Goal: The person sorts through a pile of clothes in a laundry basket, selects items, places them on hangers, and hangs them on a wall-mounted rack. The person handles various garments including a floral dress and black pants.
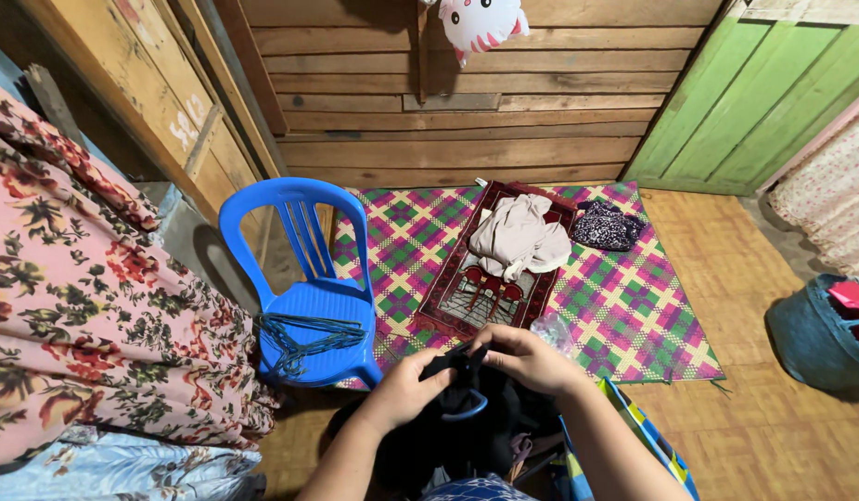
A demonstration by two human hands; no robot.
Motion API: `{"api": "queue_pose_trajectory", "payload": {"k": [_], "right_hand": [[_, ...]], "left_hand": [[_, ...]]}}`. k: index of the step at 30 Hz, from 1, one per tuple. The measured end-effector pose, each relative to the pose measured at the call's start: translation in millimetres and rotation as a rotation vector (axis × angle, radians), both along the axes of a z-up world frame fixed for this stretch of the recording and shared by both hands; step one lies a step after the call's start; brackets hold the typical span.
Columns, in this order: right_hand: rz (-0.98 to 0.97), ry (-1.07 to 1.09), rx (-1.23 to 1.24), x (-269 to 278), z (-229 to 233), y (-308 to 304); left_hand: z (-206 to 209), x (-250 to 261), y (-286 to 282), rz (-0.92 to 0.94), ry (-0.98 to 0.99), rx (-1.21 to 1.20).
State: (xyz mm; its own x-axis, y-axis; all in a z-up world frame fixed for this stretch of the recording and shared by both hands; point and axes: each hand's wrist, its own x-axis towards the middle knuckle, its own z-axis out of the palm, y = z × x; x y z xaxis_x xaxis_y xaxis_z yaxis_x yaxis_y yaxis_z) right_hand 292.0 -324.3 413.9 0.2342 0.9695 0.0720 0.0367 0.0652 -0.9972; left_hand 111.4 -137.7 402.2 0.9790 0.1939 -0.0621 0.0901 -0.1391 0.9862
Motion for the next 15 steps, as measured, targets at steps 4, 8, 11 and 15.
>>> {"api": "queue_pose_trajectory", "payload": {"k": [4, 8, 11, 15], "right_hand": [[0.019, 0.003, 0.029, -0.9, -15.7, 7.4], [-0.060, -0.019, -0.019, -3.2, -24.7, 9.4], [-0.079, -0.024, -0.051, -5.8, -26.1, 10.8], [-0.029, -0.037, -0.153, -5.7, -17.9, 15.8]], "left_hand": [[14.5, -1.3, -5.5, 0.081, 0.005, 0.131], [18.1, 0.7, -14.0, 0.176, -0.130, 0.300], [12.9, 3.8, -21.0, 0.225, -0.186, 0.353], [1.2, 8.3, -26.8, 0.269, 0.054, 0.309]]}}
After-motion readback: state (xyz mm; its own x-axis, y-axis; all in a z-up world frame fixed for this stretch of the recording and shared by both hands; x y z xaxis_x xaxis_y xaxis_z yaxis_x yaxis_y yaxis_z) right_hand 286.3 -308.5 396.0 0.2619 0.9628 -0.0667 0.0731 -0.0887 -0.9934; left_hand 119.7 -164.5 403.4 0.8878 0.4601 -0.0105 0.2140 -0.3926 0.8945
